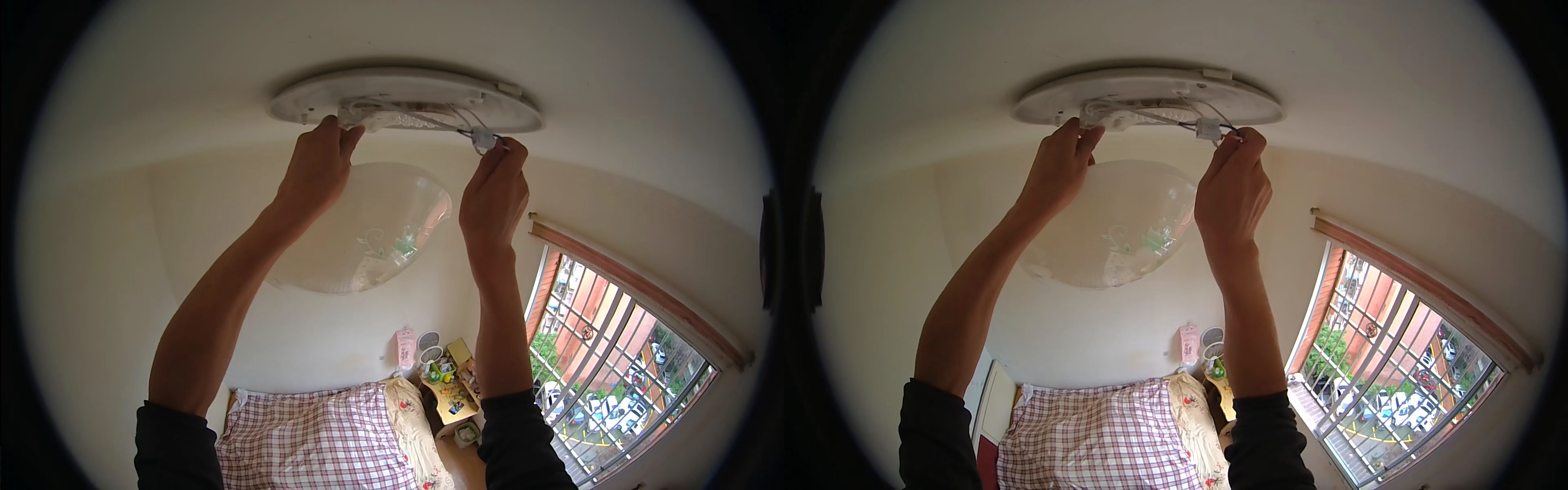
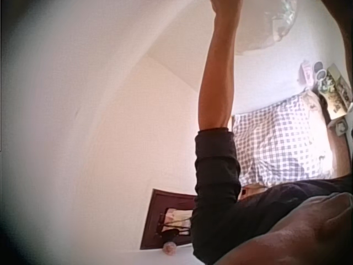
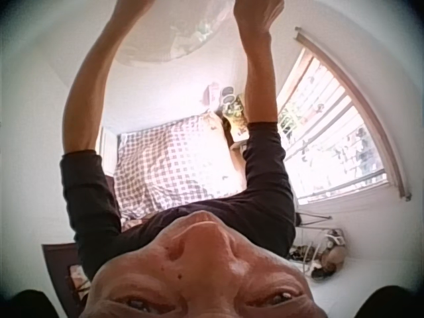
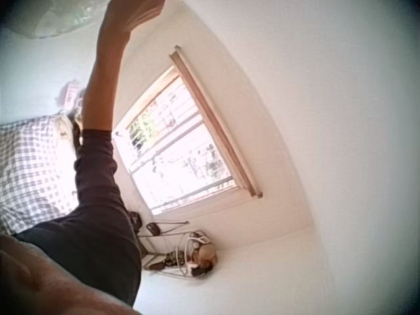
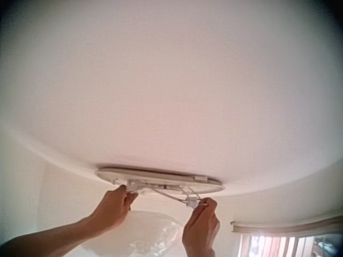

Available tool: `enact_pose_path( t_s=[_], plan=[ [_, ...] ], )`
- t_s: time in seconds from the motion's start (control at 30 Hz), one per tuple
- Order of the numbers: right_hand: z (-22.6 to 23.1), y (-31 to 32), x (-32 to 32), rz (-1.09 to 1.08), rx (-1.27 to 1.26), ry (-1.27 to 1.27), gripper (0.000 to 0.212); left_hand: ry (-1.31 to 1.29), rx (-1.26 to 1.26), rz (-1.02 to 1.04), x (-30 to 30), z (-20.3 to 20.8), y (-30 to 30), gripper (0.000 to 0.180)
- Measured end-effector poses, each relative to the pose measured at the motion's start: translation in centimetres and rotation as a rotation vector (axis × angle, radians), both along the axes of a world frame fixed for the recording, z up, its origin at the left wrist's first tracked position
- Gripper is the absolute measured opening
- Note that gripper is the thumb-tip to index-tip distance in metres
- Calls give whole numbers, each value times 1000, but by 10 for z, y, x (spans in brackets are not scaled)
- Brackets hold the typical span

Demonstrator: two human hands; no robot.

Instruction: The person installs a ceiling light fixture by connecting wires and attaching the cover. They repeatedly remove and reattach the cover to check alignment and fit, then secure it to the ceiling mount.

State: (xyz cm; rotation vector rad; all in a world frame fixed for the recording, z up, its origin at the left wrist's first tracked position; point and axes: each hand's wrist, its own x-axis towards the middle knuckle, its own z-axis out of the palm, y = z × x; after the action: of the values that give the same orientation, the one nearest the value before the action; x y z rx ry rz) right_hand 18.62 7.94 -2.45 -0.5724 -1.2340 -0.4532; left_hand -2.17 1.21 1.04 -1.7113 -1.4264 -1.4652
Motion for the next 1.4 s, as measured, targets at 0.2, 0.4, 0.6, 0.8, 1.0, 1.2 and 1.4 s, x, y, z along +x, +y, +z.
enact_pose_path(
  t_s=[0.2,0.4,0.6,0.8,1.0,1.2,1.4],
  plan=[
    [23,-6,5,-181,-208,-26,31,11,-2,-6,-1,1,0,43],
    [36,3,7,-272,-229,-50,35,15,22,-14,-2,-1,2,44],
    [34,14,9,-81,-205,-48,30,5,-16,-10,-2,0,2,45],
    [10,17,7,213,-56,41,19,-23,-29,-40,0,-3,-3,45],
    [-11,19,2,226,107,42,26,-37,-39,-43,-2,-5,-2,46],
    [-28,15,4,255,62,18,31,-28,1,-70,-4,-6,-1,46],
    [-85,70,13,592,-280,92,23,-105,-119,-80,-2,-21,-21,40]
  ],
)
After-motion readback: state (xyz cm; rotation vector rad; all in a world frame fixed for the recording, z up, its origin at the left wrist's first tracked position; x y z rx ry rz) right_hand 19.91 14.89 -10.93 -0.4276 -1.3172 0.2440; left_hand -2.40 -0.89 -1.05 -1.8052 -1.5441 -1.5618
